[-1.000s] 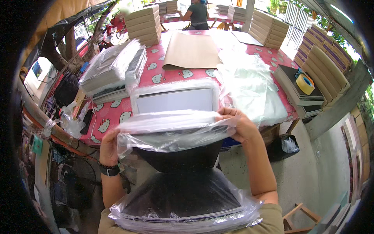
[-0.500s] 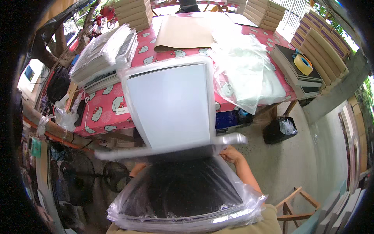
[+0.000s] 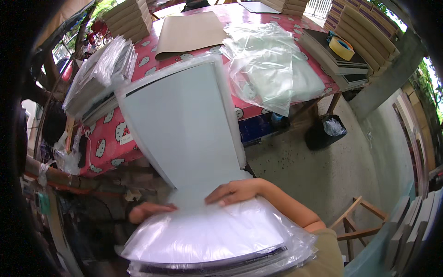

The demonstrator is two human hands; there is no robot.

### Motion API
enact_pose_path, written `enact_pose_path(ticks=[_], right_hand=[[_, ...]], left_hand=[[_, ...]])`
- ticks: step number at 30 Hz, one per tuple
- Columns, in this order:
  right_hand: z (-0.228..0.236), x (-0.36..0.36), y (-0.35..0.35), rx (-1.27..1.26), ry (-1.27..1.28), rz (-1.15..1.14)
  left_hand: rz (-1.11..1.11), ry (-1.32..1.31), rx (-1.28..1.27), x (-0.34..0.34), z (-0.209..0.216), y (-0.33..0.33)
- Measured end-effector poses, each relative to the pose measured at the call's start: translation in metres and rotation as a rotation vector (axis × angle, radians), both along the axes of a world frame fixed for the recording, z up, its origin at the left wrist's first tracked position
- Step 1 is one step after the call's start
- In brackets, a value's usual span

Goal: The person wraps individual white rectangular panels in clear plastic bags by hand, pulling a panel from a stack, sliding it into a bag, and then placing the wrapped unit onto a new stack.

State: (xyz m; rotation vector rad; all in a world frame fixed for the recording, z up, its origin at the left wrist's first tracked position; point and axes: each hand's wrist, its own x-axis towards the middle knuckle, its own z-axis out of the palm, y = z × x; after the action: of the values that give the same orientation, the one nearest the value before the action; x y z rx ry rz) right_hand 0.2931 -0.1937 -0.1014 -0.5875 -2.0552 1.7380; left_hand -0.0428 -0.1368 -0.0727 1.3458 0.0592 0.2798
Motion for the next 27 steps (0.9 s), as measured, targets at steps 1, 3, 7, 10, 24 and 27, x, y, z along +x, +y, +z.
enact_pose_path(ticks=[1,3,7,10,24,27], right_hand=[[-0.026,-0.002,0.0,0.065,-0.157,-0.107],[-0.036,0.009,0.005,0.036,-0.475,-0.255],[0.002,0.039,0.06,0.28,-0.455,-0.587],[0.051,0.073,0.105,0.36,-0.187,-1.429],[0.139,0.132,0.135,0.8,0.492,-1.738],[0.127,0.075,0.079,0.51,-0.086,-1.029]], left_hand=[[-0.018,0.229,0.125,0.006,-0.016,-0.004],[0.061,0.491,0.252,0.02,-0.062,0.001],[0.545,0.717,0.156,0.016,-0.099,-0.008],[0.772,0.76,0.367,0.013,-0.113,-0.007],[1.263,0.217,0.32,0.017,-0.012,0.014],[1.269,-0.143,0.583,0.054,0.052,0.03]])
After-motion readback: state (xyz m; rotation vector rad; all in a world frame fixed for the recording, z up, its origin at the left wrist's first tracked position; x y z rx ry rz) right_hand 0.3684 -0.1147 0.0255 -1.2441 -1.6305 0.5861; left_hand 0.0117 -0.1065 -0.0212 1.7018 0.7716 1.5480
